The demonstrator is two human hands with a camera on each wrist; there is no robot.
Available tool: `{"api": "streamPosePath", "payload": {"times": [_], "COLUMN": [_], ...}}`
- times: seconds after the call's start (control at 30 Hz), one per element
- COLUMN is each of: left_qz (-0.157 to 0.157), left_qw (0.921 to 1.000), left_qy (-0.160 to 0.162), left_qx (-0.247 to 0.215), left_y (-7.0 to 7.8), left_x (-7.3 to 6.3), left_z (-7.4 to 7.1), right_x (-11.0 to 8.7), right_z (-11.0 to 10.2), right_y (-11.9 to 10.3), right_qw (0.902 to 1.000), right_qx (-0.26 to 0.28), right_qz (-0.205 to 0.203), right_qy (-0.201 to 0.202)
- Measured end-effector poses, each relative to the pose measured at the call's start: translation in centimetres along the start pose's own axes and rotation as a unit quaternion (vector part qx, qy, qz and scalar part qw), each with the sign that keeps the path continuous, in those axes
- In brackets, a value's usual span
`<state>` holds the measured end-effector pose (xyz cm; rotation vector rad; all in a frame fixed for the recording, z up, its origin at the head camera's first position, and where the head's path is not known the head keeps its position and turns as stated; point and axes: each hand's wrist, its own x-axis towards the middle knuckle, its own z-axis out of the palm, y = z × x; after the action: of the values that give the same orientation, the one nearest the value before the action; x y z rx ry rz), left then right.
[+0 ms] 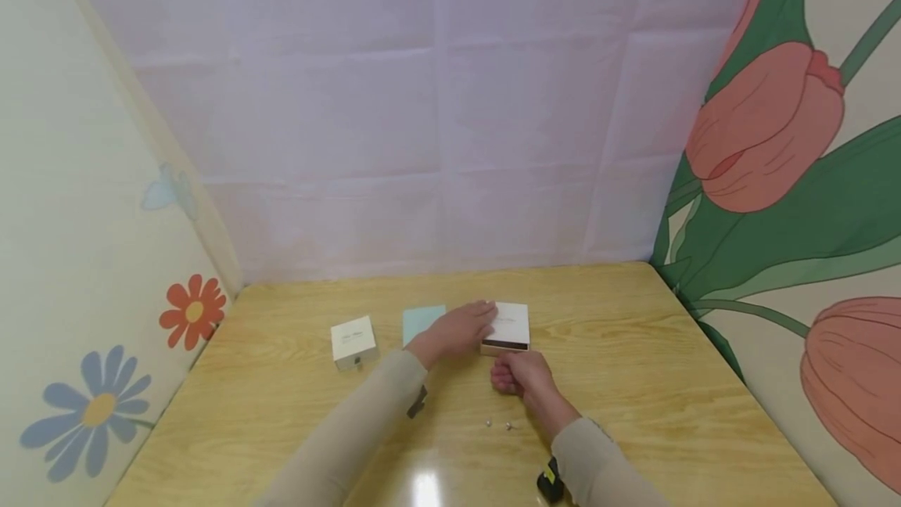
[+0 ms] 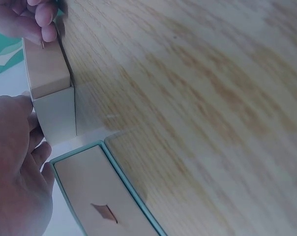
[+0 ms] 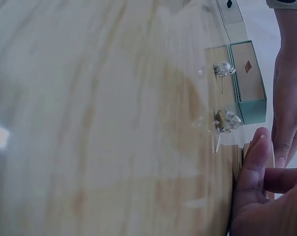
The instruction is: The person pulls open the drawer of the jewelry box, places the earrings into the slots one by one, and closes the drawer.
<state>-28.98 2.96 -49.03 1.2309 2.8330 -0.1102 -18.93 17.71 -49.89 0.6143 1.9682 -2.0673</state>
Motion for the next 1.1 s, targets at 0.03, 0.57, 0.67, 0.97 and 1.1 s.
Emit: {"api": "streamPosePath", "payload": {"times": [0.03, 0.57, 0.67, 0.97, 1.1], "left_qz": [0.001, -0.001, -0.001, 0.002, 0.003], "left_qw": [1.0, 0.9999, 1.0, 1.0, 1.0], "left_qy": [0.0, 0.006, 0.005, -0.001, 0.0], "left_qx": [0.001, -0.01, -0.007, -0.003, 0.002], "left_y": [0.01, 0.08, 0.08, 0.13, 0.06], "left_x": [-0.03, -0.26, -0.26, -0.29, -0.23], "left_z": [-0.05, -0.21, -0.21, -0.44, -0.34], "right_x": [-0.01, -0.32, -0.42, -0.78, -0.9], "right_z": [-0.01, 0.05, 0.06, 0.11, 0.09], "right_y": [0.0, 0.54, 0.63, 0.82, 0.91], "right_qw": [1.0, 0.9999, 0.9999, 0.9999, 0.9998], "right_qx": [-0.002, -0.014, -0.014, -0.014, -0.017], "right_qz": [0.001, -0.005, -0.005, -0.009, -0.009], "right_qy": [0.001, -0.002, -0.001, 0.001, 0.0]}}
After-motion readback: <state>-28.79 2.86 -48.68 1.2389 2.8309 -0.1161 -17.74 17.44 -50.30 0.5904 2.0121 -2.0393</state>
